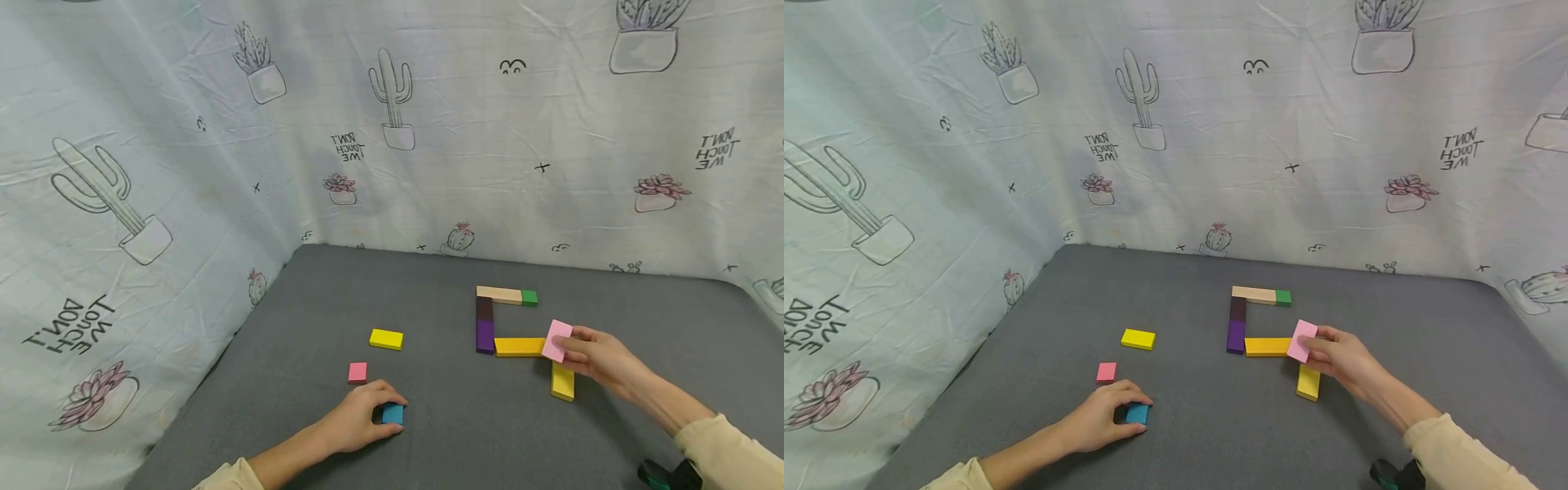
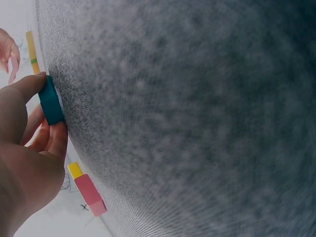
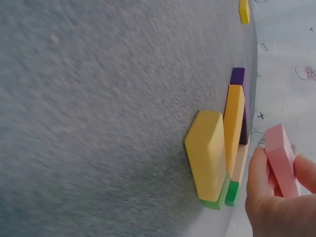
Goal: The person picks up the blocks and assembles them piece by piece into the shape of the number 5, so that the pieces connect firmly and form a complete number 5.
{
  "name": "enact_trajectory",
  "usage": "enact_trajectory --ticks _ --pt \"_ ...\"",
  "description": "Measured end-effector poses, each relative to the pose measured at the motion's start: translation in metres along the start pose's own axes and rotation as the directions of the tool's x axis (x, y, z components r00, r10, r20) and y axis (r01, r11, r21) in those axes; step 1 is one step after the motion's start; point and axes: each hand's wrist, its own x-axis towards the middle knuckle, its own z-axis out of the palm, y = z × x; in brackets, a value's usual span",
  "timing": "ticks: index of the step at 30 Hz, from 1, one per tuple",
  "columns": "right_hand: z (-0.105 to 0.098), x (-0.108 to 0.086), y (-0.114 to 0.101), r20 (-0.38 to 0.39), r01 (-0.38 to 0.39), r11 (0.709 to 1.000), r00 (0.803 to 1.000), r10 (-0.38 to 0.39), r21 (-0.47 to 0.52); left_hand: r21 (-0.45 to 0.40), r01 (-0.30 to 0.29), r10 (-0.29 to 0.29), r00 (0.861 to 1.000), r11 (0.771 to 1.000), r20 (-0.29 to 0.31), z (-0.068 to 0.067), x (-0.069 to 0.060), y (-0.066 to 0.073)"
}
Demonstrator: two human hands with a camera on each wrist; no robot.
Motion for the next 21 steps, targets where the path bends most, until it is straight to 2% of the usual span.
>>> enact_trajectory --ticks 5,11,21 --pt "-0.001 -0.009 0.008 0.023 -0.024 0.997 0.999 0.022 0.078 -0.004 -0.007 0.007 1.0 1.0 0.002 0.001 0.0 0.0" --pt "0.0 -0.021 0.016 0.012 -0.044 0.996 0.999 0.043 0.078 -0.013 -0.008 0.008 1.0 1.0 0.008 0.0 0.001 0.0" --pt "0.008 -0.041 0.035 0.072 -0.049 0.975 0.997 0.035 0.215 -0.013 -0.044 0.043 0.999 0.999 -0.027 -0.001 0.0 0.0"
